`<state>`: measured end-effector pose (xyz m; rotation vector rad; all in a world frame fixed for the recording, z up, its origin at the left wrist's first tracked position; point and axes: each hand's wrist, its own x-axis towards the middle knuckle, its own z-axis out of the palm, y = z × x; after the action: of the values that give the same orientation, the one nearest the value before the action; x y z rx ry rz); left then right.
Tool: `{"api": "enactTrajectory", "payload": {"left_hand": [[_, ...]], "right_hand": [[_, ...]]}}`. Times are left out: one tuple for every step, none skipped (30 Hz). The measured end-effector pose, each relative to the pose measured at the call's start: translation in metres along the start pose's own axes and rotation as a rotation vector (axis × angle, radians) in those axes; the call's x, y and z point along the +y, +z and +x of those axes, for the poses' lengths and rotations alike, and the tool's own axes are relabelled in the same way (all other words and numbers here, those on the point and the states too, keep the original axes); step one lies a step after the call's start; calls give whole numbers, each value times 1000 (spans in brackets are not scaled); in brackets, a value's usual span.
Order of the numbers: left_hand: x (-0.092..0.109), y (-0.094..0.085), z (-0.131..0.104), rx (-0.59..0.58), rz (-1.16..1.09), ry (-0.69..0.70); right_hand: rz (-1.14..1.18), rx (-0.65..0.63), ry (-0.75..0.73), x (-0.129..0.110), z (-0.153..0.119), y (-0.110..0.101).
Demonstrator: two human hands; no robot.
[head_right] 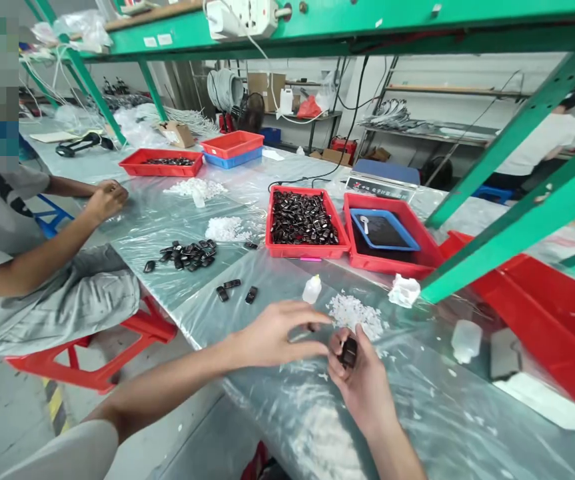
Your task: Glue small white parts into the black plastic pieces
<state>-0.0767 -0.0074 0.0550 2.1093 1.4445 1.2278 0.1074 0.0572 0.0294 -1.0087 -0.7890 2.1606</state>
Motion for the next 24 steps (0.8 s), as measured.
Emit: {"api": "enactTrajectory", "payload": {"left_hand": [[-5, -13, -11, 53, 29, -87], [-13, -26, -21, 106, 99, -188], [-23, -38, -31, 154, 202, -283], [-34, -50, -41, 177, 327, -367], [-45, -61, -49, 161, 455, -421], [-55, -69, -55, 131, 558, -456], [-64, -75, -60, 101, 633, -486], [-70, -79, -64, 72, 686, -513], [-73, -80, -66, 49, 721, -538], [-75, -80, -67, 35, 741, -562], [-76, -78, -66, 26, 751, -580], [-76, -74, -65, 21, 755, -590], [-75, -71, -63, 19, 754, -593], [-75, -67, -61, 12, 749, -587], [-75, -64, -58, -1, 739, -576], [-76, -61, -56, -21, 725, -561], [-77, -59, -53, -46, 709, -546], [-77, -58, -51, -72, 693, -529], [-78, -57, -48, -94, 677, -509], [-78, -56, -46, -109, 663, -484], [-77, -56, -44, -113, 649, -455], [-75, -56, -42, -108, 630, -423], [-72, -56, -41, -105, 602, -389], [-67, -56, -39, -107, 558, -355]], "right_hand": [[18, -22, -4, -1, 0, 0], [34, -37, -9, -1, 0, 0], [48, -46, -14, -2, 0, 0], [57, -52, -18, -2, 0, 0], [62, -56, -23, -3, -1, 1], [60, -59, -28, -3, -1, 1], [54, -63, -34, -3, -1, 1], [46, -66, -42, -3, -2, 1], [36, -69, -47, -3, -1, 1], [28, -71, -49, -3, -1, 1], [20, -74, -47, -2, -1, 0], [14, -77, -41, -2, -1, -1], [8, -78, -32, -2, -1, -1], [3, -79, -24, -2, 0, -2], [-1, -77, -22, -3, 0, -2], [-3, -75, -25, -3, 0, -3], [-4, -73, -30, -3, 0, -3], [-4, -70, -37, -3, 0, -3], [-4, -68, -43, -3, 0, -3], [-5, -66, -48, -3, 0, -3], [-10, -64, -53, -3, 0, -4], [-25, -64, -58, -3, 0, -4], [-54, -66, -66, -2, 0, -4], [-101, -71, -77, -1, -1, -4]]}}
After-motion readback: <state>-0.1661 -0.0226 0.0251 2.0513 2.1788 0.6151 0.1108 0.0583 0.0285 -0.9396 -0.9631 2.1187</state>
